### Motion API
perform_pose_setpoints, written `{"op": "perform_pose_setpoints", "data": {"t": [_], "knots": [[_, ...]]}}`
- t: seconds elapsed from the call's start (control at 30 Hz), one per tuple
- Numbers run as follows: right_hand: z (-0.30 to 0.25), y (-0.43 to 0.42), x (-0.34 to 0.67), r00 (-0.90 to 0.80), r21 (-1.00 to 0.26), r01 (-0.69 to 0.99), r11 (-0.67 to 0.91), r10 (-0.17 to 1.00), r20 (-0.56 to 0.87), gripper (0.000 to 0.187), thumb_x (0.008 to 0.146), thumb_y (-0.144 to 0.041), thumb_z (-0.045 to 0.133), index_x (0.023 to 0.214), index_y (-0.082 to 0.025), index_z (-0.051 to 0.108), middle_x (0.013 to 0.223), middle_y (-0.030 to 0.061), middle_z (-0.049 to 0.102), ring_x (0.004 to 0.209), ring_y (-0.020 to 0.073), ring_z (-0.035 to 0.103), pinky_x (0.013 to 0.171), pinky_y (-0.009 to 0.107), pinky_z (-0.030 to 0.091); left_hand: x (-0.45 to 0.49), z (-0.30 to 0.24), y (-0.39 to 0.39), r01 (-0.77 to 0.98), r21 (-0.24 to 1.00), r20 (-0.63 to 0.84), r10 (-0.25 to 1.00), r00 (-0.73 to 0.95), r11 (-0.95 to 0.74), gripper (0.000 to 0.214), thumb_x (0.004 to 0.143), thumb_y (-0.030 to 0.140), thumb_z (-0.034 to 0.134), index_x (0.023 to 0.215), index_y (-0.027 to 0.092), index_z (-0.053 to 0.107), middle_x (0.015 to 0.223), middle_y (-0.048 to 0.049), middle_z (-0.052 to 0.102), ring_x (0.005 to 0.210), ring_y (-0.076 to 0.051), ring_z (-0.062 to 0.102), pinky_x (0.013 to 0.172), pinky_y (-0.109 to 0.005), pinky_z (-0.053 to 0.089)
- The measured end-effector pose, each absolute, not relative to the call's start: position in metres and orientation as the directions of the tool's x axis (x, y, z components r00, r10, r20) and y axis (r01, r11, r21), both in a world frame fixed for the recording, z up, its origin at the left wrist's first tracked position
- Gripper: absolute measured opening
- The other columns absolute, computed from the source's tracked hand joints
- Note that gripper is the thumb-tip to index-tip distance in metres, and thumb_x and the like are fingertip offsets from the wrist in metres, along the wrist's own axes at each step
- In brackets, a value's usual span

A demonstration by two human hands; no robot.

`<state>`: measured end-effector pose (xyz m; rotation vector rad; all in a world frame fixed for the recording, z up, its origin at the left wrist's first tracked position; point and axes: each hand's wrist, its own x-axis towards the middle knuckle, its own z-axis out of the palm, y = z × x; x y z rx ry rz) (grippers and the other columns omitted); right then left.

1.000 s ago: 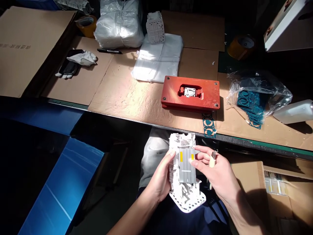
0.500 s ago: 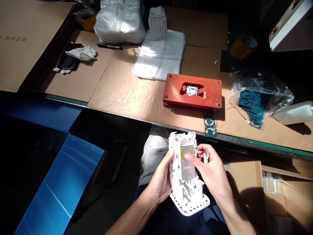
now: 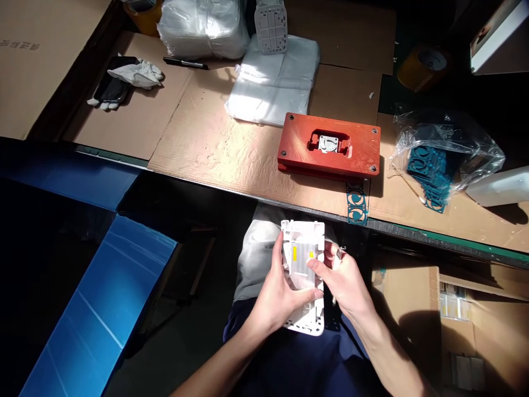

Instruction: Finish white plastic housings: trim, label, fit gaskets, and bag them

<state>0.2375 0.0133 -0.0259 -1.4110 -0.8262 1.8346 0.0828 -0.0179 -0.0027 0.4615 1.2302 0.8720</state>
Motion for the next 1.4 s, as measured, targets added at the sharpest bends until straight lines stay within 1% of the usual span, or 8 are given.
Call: {"op": "perform_pose_setpoints", "data": {"t": [0.13,0.27,0.5,0.67,0.87,1.0,1.17,1.4], "knots": [[-0.026,0.007,0.249,-0.375,-0.786,-0.023,-0.618,0.734,-0.566,0.047,0.078,-0.037,0.081,0.121,-0.02,0.071,0.122,0.0106,0.074,0.116,0.0315,0.068,0.1,0.045,0.057,0.079,-0.01,-0.026,-0.294,0.71,-0.653,0.755,0.063,0.64,0.115,0.065,0.017,0.091,0.157,0.024,0.021,0.146,-0.0147,0.056,0.134,-0.032,0.055,0.113,-0.043,0.043],[-0.023,-0.004,0.251,-0.428,-0.77,-0.024,-0.637,0.703,-0.568,0.04,0.079,-0.036,0.08,0.116,-0.021,0.075,0.12,0.0089,0.075,0.113,0.0302,0.07,0.102,0.043,0.056,0.075,-0.016,-0.035,-0.289,0.724,-0.625,0.773,0.109,0.626,0.1,0.064,0.011,0.089,0.149,0.024,0.037,0.139,-0.0129,0.062,0.127,-0.033,0.06,0.11,-0.041,0.045],[-0.033,-0.033,0.249,-0.348,-0.756,-0.035,-0.653,0.718,-0.603,0.042,0.082,-0.034,0.081,0.12,-0.021,0.072,0.124,0.0112,0.073,0.113,0.0281,0.07,0.103,0.043,0.055,0.074,-0.018,-0.052,-0.189,0.8,-0.568,0.821,0.066,0.569,0.091,0.067,0.009,0.084,0.143,0.025,0.038,0.131,-0.0104,0.065,0.123,-0.03,0.061,0.103,-0.036,0.047],[-0.038,-0.043,0.257,-0.338,-0.735,-0.002,-0.678,0.692,-0.638,0.046,0.081,-0.039,0.082,0.12,-0.019,0.069,0.126,0.0138,0.072,0.107,0.028,0.072,0.097,0.042,0.059,0.078,-0.018,-0.056,-0.196,0.775,-0.598,0.798,0.077,0.6,0.087,0.067,0.009,0.084,0.139,0.027,0.038,0.126,-0.0088,0.068,0.115,-0.029,0.065,0.095,-0.035,0.05],[-0.038,-0.052,0.259,-0.318,-0.809,0.238,-0.538,0.744,-0.588,0.034,0.089,-0.038,0.072,0.118,-0.021,0.067,0.121,0.0122,0.073,0.108,0.028,0.071,0.094,0.041,0.058,0.08,-0.025,-0.063,-0.225,0.76,-0.61,0.789,0.08,0.61,0.075,0.066,0.016,0.089,0.131,0.023,0.052,0.12,-0.0097,0.071,0.108,-0.031,0.066,0.089,-0.035,0.049],[-0.041,-0.056,0.257,-0.285,-0.827,0.351,-0.438,0.792,-0.541,0.029,0.088,-0.035,0.069,0.114,-0.02,0.066,0.107,0.0106,0.076,0.097,0.0283,0.072,0.086,0.04,0.059,0.078,-0.029,-0.065,-0.209,0.78,-0.588,0.805,0.079,0.59,0.07,0.067,0.016,0.088,0.126,0.023,0.053,0.114,-0.0078,0.073,0.104,-0.029,0.067,0.087,-0.034,0.05],[-0.043,-0.049,0.257,-0.314,-0.835,0.332,-0.439,0.783,-0.536,0.029,0.089,-0.034,0.069,0.113,-0.02,0.066,0.111,0.0112,0.076,0.099,0.0278,0.072,0.085,0.039,0.059,0.08,-0.029,-0.062,-0.215,0.787,-0.575,0.814,0.084,0.578,0.071,0.07,0.019,0.087,0.13,0.023,0.049,0.118,-0.0087,0.072,0.107,-0.03,0.067,0.09,-0.035,0.051],[-0.035,-0.044,0.266,-0.415,-0.823,0.218,-0.524,0.714,-0.564,0.04,0.089,-0.037,0.072,0.126,-0.023,0.065,0.128,0.0119,0.071,0.115,0.0283,0.07,0.101,0.042,0.056,0.082,-0.022,-0.064,-0.103,0.823,-0.556,0.829,0.055,0.559,0.085,0.066,0.018,0.088,0.139,0.023,0.044,0.123,-0.009,0.069,0.109,-0.028,0.067,0.092,-0.035,0.05]]}}
